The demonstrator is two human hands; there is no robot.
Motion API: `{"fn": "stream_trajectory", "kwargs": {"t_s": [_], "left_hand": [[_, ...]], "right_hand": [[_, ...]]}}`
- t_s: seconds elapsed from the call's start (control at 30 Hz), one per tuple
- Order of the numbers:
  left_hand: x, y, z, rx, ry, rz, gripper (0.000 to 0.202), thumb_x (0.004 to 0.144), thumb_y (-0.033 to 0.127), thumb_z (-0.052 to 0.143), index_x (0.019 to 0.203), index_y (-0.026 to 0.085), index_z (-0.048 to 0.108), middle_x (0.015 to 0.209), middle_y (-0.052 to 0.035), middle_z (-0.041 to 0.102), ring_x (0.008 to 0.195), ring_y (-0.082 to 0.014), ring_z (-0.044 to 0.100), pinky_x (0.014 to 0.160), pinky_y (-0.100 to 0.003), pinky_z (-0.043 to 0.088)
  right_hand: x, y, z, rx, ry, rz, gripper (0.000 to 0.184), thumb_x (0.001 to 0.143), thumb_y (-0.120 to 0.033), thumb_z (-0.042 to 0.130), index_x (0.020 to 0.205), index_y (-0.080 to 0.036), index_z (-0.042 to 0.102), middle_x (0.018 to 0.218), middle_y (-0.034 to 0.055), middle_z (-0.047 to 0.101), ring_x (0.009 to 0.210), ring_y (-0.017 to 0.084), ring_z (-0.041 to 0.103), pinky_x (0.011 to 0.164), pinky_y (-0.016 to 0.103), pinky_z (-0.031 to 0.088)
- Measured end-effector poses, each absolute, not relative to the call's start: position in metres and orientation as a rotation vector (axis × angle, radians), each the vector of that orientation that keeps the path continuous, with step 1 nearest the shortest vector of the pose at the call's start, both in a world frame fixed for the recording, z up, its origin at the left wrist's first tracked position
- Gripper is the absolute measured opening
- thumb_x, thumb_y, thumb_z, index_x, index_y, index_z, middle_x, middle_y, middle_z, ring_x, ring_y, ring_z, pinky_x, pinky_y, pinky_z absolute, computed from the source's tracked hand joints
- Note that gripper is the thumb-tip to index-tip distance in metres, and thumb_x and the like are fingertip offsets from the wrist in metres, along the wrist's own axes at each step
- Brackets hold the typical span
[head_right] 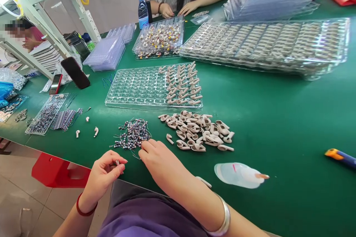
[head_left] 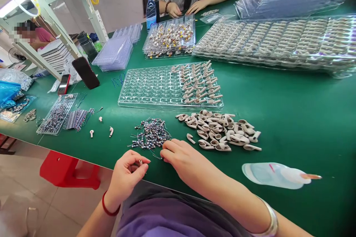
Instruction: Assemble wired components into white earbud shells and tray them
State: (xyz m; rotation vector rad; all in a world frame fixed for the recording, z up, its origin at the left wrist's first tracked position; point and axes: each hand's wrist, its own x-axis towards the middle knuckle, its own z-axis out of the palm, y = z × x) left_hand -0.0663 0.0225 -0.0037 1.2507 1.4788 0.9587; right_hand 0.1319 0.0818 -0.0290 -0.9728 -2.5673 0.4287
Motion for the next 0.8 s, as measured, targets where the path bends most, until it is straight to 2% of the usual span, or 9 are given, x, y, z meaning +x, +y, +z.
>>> {"fn": "stream_trajectory", "kwargs": {"t_s": [0.27,0.37,0.43,0.53,0.67,0.8], "left_hand": [[-0.066,0.021,-0.005,1.310,1.535,0.917,0.020,0.078,0.036,0.072,0.073,0.016,0.072,0.074,-0.0019,0.056,0.061,-0.0109,0.050,0.054,-0.021,0.042],[-0.062,0.018,-0.006,1.269,1.504,0.917,0.021,0.078,0.037,0.072,0.079,0.017,0.075,0.078,-0.0026,0.056,0.064,-0.0118,0.052,0.055,-0.022,0.045],[-0.057,0.016,-0.007,1.208,1.447,0.961,0.022,0.078,0.039,0.073,0.087,0.019,0.077,0.081,-0.0029,0.056,0.066,-0.0125,0.054,0.058,-0.023,0.048],[-0.047,0.014,-0.009,1.148,1.321,1.082,0.022,0.078,0.038,0.075,0.091,0.021,0.078,0.082,-0.0028,0.058,0.068,-0.0129,0.056,0.064,-0.026,0.050],[-0.034,0.011,-0.011,1.148,1.208,1.206,0.014,0.077,0.035,0.077,0.085,0.024,0.079,0.079,-0.0025,0.058,0.072,-0.0135,0.056,0.064,-0.024,0.048],[-0.028,0.009,-0.011,1.175,1.178,1.226,0.009,0.079,0.031,0.077,0.082,0.024,0.078,0.079,-0.0020,0.057,0.072,-0.0130,0.055,0.063,-0.023,0.046]], "right_hand": [[0.128,0.080,-0.029,-0.959,-2.483,0.457,0.029,0.080,0.009,0.048,0.072,-0.016,0.060,0.086,0.0075,0.062,0.080,0.021,0.054,0.069,0.032,0.042],[0.129,0.074,-0.023,-0.954,-2.386,0.562,0.026,0.083,0.005,0.048,0.078,-0.017,0.060,0.087,0.0066,0.063,0.078,0.019,0.057,0.072,0.031,0.047],[0.132,0.067,-0.017,-0.928,-2.324,0.651,0.021,0.089,0.000,0.048,0.085,-0.018,0.059,0.086,0.0037,0.064,0.077,0.015,0.059,0.071,0.025,0.050],[0.138,0.054,-0.008,-0.894,-2.163,0.912,0.016,0.095,-0.011,0.045,0.094,-0.020,0.058,0.083,0.0003,0.066,0.074,0.011,0.063,0.066,0.018,0.051],[0.144,0.040,-0.005,-0.888,-1.759,1.432,0.016,0.097,-0.025,0.044,0.089,-0.021,0.057,0.077,0.0005,0.065,0.070,0.013,0.062,0.064,0.021,0.052],[0.144,0.032,-0.008,-0.908,-1.569,1.576,0.023,0.096,-0.037,0.047,0.086,-0.020,0.057,0.074,0.0007,0.060,0.067,0.013,0.058,0.062,0.022,0.051]]}}
